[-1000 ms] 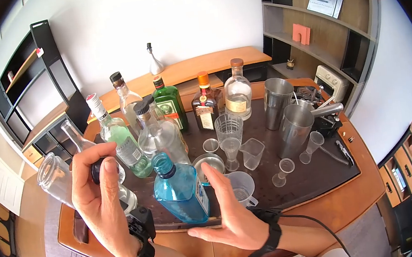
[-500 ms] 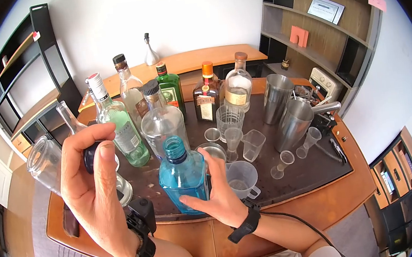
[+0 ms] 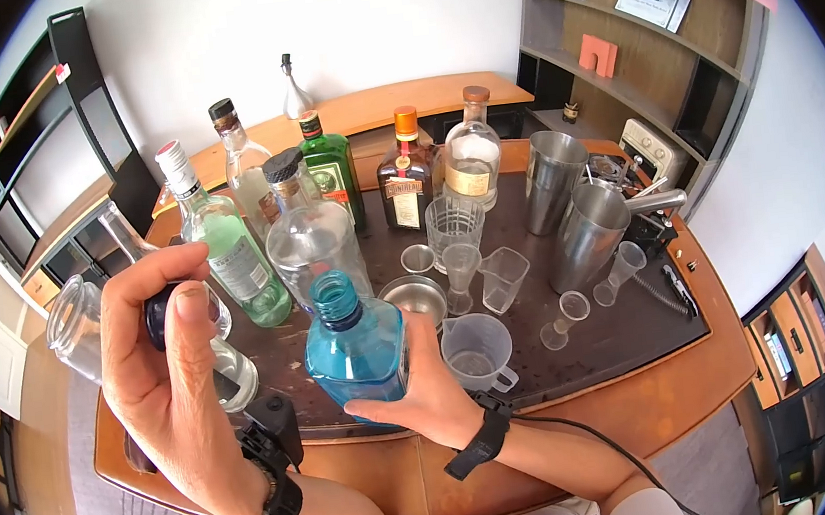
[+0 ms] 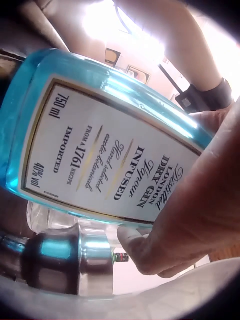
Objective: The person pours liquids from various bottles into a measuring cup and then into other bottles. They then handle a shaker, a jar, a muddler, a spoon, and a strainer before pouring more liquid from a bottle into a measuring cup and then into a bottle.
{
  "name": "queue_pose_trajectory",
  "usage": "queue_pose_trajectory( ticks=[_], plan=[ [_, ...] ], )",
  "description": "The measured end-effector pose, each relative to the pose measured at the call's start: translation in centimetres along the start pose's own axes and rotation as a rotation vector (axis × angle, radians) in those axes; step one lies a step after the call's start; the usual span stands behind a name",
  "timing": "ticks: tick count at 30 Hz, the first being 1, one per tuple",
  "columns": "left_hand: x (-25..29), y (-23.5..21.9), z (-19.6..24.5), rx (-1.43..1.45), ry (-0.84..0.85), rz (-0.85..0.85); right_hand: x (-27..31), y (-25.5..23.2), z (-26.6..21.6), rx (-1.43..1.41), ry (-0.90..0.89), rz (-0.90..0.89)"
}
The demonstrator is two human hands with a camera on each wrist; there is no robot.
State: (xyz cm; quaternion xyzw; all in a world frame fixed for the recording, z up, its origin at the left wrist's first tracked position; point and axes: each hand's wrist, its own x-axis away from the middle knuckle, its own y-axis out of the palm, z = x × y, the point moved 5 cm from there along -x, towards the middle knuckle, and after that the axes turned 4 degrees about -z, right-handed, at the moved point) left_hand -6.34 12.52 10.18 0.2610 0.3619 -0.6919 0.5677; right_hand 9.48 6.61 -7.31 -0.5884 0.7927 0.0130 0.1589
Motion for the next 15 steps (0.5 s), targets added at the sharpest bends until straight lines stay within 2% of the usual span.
queue_pose_trajectory(
  ticks=[1, 4, 8, 12, 15],
  plan=[
    [0.0, 0.1, 0.0, -0.009, 0.004, -0.004, 0.0, -0.1, 0.1, 0.049, 0.007, -0.009],
    [-0.1, 0.5, 0.0, 0.113, -0.071, 0.048, 0.3, 0.6, -0.2, -0.189, 0.003, 0.005],
    [0.1, 0.4, 0.3, 0.115, -0.105, 0.046, 1.0, 0.2, -1.3, -0.088, -0.043, 0.001],
    [0.1, -0.5, -0.4, 0.066, -0.106, 0.053, 2.7, 0.3, -2.3, -0.186, 0.034, -0.076],
    [0.1, -0.9, -1.2, 0.013, -0.026, 0.099, 4.0, -0.4, -3.4, -0.207, 0.036, -0.117]
  ],
)
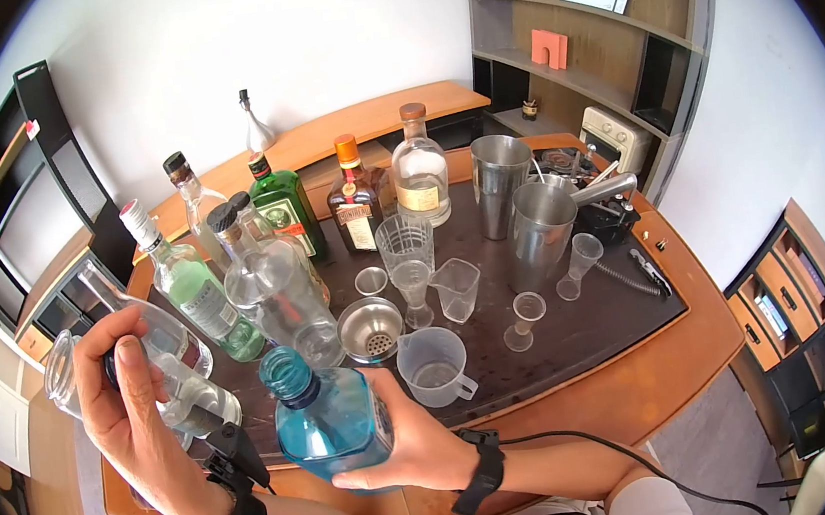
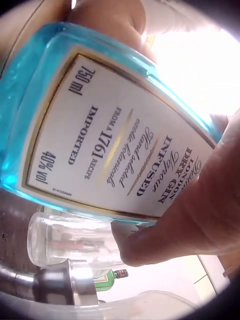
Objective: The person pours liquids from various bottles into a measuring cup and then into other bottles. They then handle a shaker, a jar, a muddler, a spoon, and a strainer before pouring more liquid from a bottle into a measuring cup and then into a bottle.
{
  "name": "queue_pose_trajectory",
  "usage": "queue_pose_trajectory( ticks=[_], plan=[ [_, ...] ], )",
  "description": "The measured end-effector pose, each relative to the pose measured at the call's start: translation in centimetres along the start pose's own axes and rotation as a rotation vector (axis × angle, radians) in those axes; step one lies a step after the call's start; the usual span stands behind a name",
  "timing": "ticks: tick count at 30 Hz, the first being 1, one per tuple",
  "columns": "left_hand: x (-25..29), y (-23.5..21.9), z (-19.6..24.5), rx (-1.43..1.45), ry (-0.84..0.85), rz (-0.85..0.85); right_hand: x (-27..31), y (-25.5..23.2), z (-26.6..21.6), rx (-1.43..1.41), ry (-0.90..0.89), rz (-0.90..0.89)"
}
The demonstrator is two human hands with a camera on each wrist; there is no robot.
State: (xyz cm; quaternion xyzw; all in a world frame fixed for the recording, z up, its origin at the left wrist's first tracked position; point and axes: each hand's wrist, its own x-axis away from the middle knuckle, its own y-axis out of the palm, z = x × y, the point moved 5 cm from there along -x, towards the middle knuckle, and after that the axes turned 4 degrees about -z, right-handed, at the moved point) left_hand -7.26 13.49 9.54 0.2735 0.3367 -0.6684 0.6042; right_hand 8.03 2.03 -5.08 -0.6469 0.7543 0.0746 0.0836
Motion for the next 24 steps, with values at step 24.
queue_pose_trajectory(
  ticks=[24],
  plan=[
    [1.1, 7.7, 1.1, 0.287, -0.248, -0.513, 9.4, -10.3, -6.8, 0.11, -0.08, 0.23]
  ],
)
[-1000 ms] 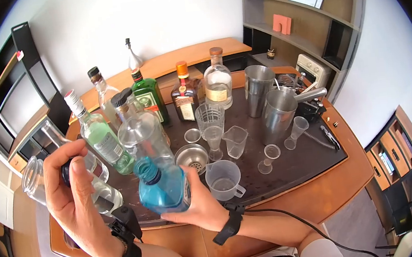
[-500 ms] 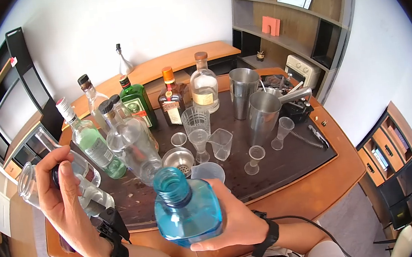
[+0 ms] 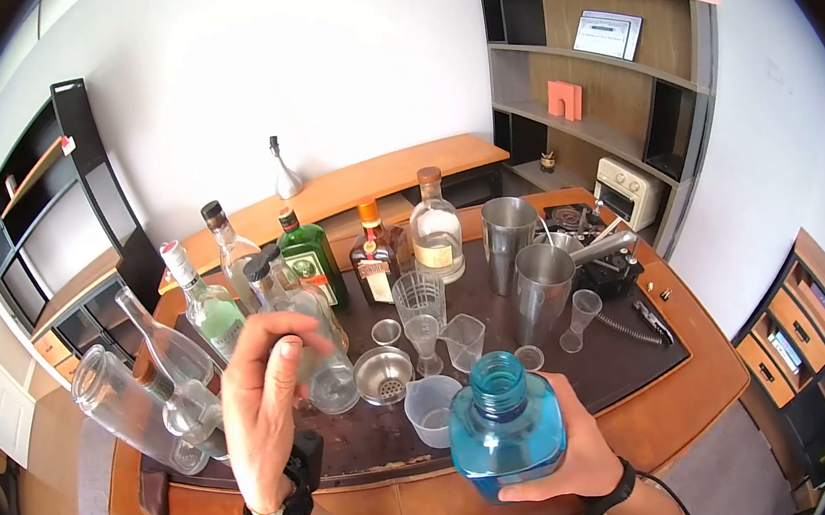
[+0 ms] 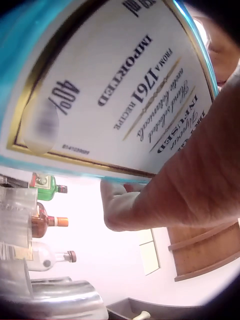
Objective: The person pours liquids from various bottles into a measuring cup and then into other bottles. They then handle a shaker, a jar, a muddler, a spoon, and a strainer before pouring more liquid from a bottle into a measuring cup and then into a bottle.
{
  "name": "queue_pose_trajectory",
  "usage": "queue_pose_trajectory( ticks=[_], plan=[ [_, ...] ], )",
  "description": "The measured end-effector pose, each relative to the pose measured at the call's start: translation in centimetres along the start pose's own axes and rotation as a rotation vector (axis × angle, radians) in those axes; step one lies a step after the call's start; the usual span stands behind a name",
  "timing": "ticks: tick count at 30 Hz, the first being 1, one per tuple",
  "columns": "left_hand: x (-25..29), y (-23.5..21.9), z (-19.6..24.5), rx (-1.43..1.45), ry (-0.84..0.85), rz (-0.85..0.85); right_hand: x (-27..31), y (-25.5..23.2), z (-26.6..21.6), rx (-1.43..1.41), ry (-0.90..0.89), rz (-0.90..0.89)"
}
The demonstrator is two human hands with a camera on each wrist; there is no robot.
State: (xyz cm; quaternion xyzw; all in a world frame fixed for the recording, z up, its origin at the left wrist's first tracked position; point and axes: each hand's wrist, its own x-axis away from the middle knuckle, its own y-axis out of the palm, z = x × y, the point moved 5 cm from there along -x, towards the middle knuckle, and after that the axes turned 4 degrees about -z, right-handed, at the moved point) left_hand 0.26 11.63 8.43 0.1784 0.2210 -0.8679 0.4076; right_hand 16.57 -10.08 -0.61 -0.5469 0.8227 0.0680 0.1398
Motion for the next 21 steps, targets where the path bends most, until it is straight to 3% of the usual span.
queue_pose_trajectory(
  ticks=[3, 10, 14, 21],
  plan=[
    [-0.4, 0.7, -0.4, -0.121, -0.047, -0.069, 0.4, -1.5, -0.2, 0.088, -0.009, -0.001],
    [-0.8, 1.8, -0.9, -0.199, 0.03, -0.041, 0.8, -4.0, -0.3, 0.254, 0.009, 0.052],
    [-0.7, 1.9, -1.0, -0.216, -0.042, -0.012, 0.5, -4.8, -1.1, 0.432, -0.022, 0.06],
    [-0.8, 1.6, -0.6, -0.284, -0.023, 0.039, 0.3, -5.3, -1.4, 0.736, -0.016, 0.064]
  ],
)
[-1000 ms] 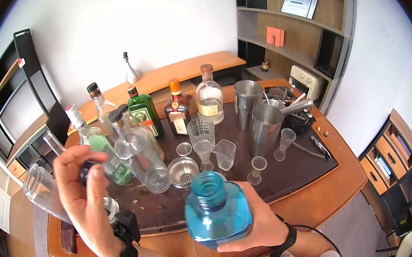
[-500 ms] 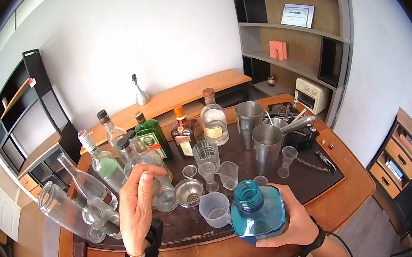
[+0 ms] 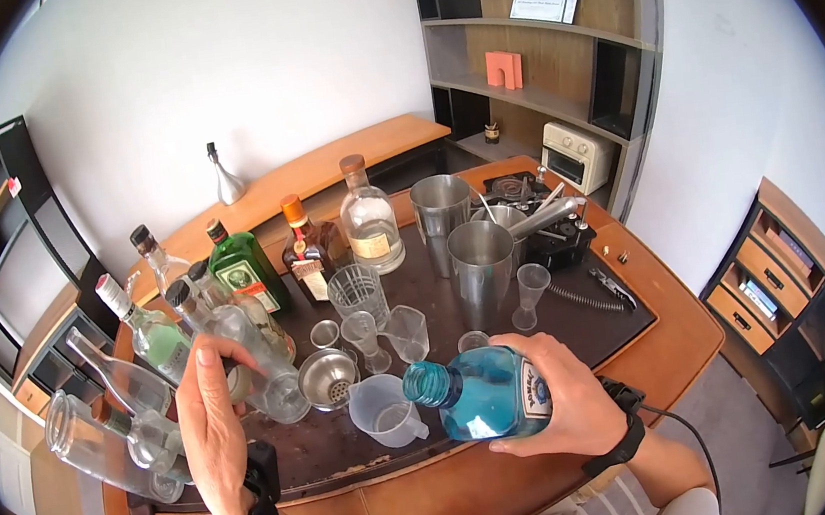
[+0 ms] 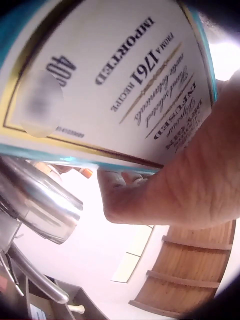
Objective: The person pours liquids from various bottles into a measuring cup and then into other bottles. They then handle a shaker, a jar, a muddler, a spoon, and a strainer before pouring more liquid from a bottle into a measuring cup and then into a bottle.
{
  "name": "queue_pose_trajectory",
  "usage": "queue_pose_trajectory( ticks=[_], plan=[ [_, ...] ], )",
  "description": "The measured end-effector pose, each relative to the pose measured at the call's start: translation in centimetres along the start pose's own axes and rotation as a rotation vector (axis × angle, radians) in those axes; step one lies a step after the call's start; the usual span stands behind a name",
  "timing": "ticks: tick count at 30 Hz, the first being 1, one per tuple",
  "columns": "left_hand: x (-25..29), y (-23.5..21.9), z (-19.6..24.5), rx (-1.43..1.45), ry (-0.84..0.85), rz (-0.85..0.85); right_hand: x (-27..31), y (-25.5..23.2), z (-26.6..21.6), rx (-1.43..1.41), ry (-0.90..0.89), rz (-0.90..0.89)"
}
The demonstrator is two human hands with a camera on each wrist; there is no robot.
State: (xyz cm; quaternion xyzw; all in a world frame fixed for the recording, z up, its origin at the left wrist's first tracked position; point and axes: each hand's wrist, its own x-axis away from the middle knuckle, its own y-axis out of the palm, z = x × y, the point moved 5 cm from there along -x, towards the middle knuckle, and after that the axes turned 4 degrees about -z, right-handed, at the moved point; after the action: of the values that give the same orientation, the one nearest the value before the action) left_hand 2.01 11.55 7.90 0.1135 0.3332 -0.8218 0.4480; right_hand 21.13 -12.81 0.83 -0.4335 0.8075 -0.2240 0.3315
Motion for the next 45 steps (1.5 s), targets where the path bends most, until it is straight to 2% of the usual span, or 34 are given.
queue_pose_trajectory(
  ticks=[13, 16, 22, 45],
  plan=[
    [0.1, -1.4, -0.5, 0.025, -0.016, 0.033, -0.5, 1.0, -1.0, 0.494, -0.086, -0.012],
    [0.2, -1.8, -0.1, 0.029, -0.026, 0.043, -0.5, 1.4, -1.1, 0.524, -0.04, -0.039],
    [0.4, -2.6, -0.4, 0.068, -0.004, 0.062, -1.0, 2.0, -1.9, 0.614, -0.121, -0.029],
    [0.6, -3.6, -0.8, 0.106, 0.016, 0.1, -1.7, 2.6, -2.4, 0.807, -0.112, -0.1]
  ],
)
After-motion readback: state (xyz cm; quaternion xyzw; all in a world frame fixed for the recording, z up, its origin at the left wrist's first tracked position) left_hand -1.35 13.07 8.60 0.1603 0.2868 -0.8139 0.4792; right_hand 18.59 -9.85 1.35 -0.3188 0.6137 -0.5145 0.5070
